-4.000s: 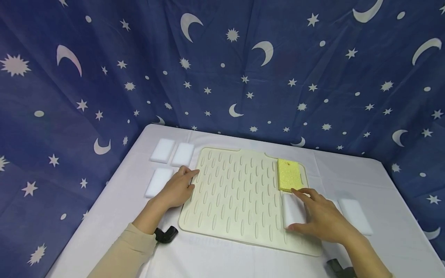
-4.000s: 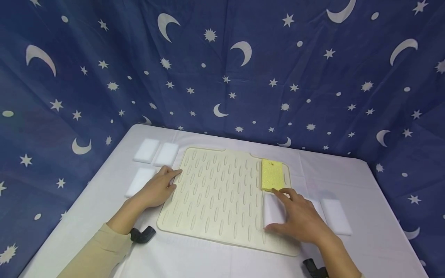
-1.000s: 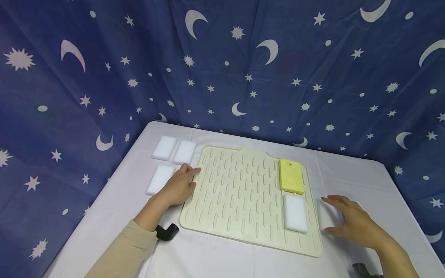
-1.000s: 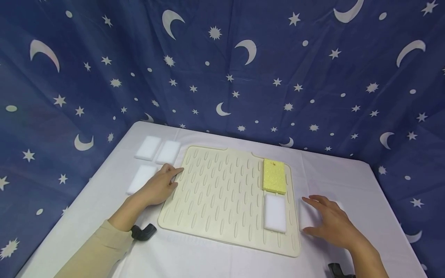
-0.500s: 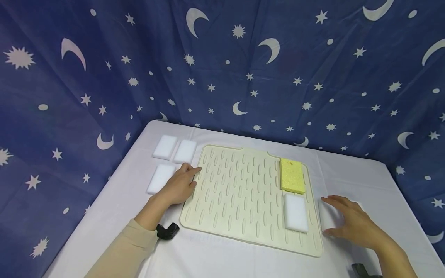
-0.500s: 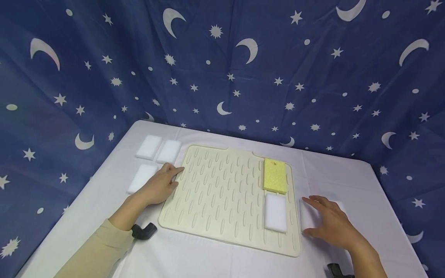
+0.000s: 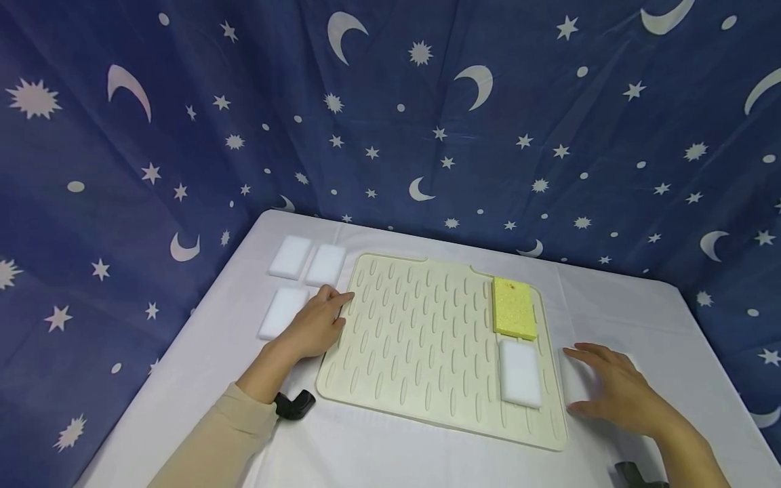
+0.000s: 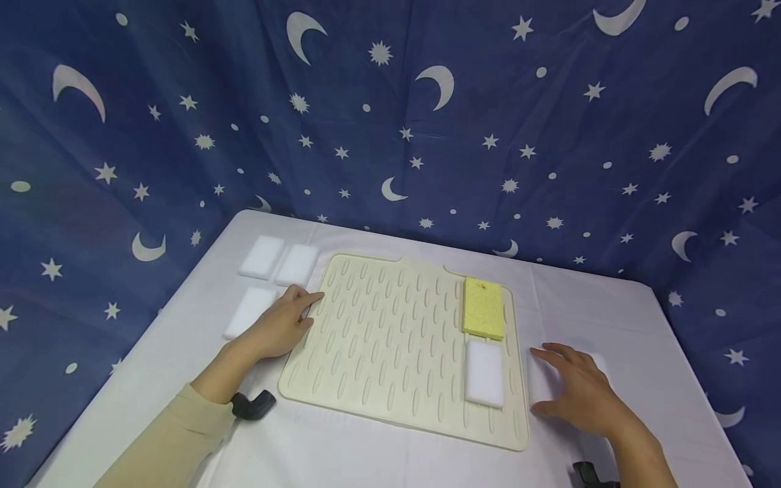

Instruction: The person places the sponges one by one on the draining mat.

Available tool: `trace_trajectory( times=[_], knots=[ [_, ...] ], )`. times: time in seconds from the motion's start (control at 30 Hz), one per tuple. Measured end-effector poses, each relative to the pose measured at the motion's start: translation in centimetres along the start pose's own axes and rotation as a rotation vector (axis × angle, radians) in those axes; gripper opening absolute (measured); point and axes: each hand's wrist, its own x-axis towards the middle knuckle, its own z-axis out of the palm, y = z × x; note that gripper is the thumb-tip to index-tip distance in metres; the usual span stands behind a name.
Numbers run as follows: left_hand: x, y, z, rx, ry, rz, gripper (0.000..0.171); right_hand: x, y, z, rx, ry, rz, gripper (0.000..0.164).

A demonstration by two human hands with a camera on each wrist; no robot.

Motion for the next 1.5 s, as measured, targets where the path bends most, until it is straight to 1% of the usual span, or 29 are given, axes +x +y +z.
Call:
trace_trajectory(
  times=[0.3, 0.47, 0.67, 1.07, 1.5],
  knots=[
    [0.1, -0.2, 0.2, 0.01, -0.002, 0.005, 0.053, 0.2, 0.2, 0.2, 0.035, -0.012, 0.003, 0.099],
    [0.1, -0.2, 0.2, 0.009, 0.001, 0.012, 0.053, 0.2, 0.4, 0.3, 0.029, -0.014, 0.005, 0.1],
    [0.0, 0.0, 0.1, 0.003, 0.002, 0.002, 0.053, 0.2, 0.4, 0.3, 0.018, -0.018, 0.017, 0.102],
    [0.0, 0.0, 0.0, 0.001, 0.002, -0.007, 0.052, -0.1, -0.1, -0.1, 0.014, -0.031, 0.044, 0.101],
    [-0.1, 0.2, 0.0, -0.006, -0.005, -0.019, 0.052, 0.1, -0.4, -1.0, -0.024, -0.009, 0.003, 0.099]
  ],
)
